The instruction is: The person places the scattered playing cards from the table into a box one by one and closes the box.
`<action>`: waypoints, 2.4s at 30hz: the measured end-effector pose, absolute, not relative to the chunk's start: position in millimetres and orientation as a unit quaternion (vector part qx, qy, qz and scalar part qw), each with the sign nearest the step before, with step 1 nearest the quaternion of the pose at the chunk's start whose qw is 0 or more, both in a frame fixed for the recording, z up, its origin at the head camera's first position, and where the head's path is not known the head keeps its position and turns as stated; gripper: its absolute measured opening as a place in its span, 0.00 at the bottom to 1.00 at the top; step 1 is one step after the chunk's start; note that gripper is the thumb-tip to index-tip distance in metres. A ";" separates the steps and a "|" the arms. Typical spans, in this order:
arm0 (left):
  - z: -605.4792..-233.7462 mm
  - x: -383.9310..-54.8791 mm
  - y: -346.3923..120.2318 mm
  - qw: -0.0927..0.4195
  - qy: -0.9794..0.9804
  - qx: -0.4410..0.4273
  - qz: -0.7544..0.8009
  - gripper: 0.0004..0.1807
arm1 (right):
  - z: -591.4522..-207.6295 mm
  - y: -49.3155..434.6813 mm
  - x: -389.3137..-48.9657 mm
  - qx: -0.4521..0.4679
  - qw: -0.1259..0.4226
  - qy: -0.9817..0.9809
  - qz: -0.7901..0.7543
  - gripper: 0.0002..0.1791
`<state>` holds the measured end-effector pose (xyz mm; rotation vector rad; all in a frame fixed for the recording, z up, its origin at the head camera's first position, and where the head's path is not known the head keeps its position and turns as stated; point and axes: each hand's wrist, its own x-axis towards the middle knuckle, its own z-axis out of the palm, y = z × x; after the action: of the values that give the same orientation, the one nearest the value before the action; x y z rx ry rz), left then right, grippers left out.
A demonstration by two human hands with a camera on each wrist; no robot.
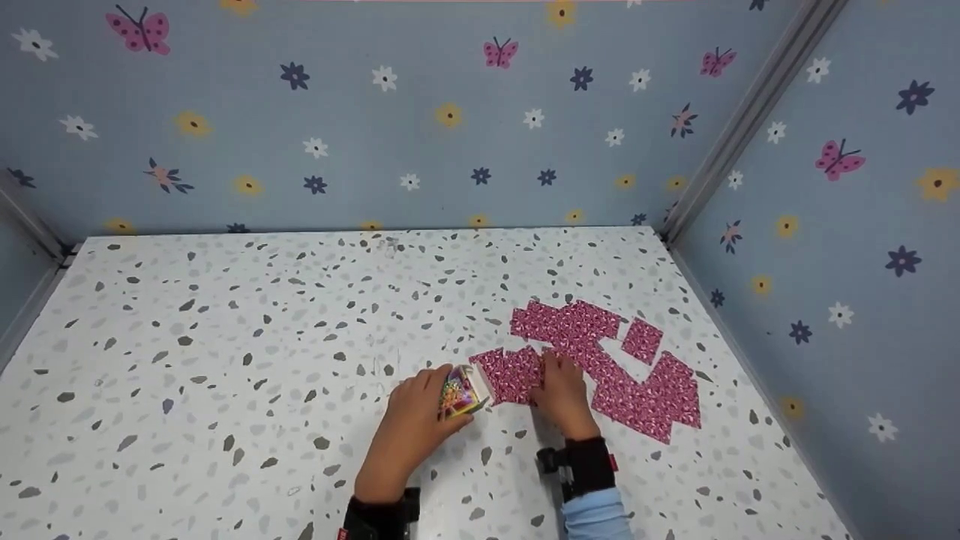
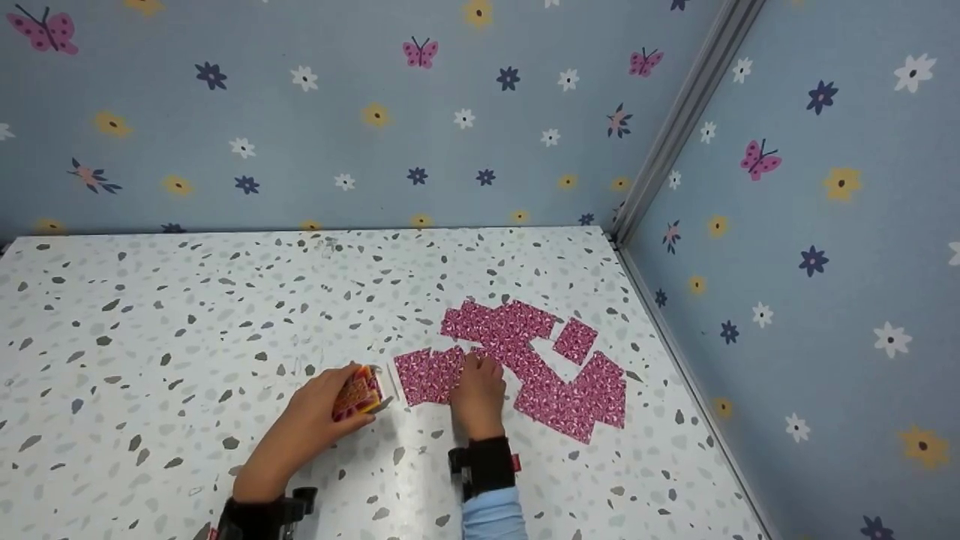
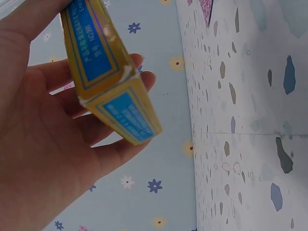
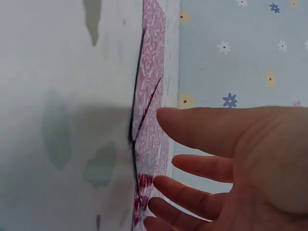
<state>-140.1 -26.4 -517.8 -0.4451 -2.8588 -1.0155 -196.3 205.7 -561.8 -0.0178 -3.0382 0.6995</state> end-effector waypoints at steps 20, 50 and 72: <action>-518.6 -139.6 -22.5 0.034 -0.933 -0.156 -0.322 0.39 | -552.1 208.1 -192.5 -0.056 -0.076 -0.970 0.225 0.25; -518.0 -139.0 -20.6 0.031 -0.931 -0.159 -0.327 0.38 | -521.3 217.7 -182.6 0.040 -0.130 -0.928 0.348 0.22; -519.1 -139.3 -22.0 0.024 -0.927 -0.163 -0.336 0.38 | -495.2 216.9 -176.3 0.012 -0.034 -0.902 0.431 0.35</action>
<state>-139.3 -22.0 -519.1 -0.5035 -2.8692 -1.0409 -176.3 216.9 -495.2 0.0384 -2.8949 1.3841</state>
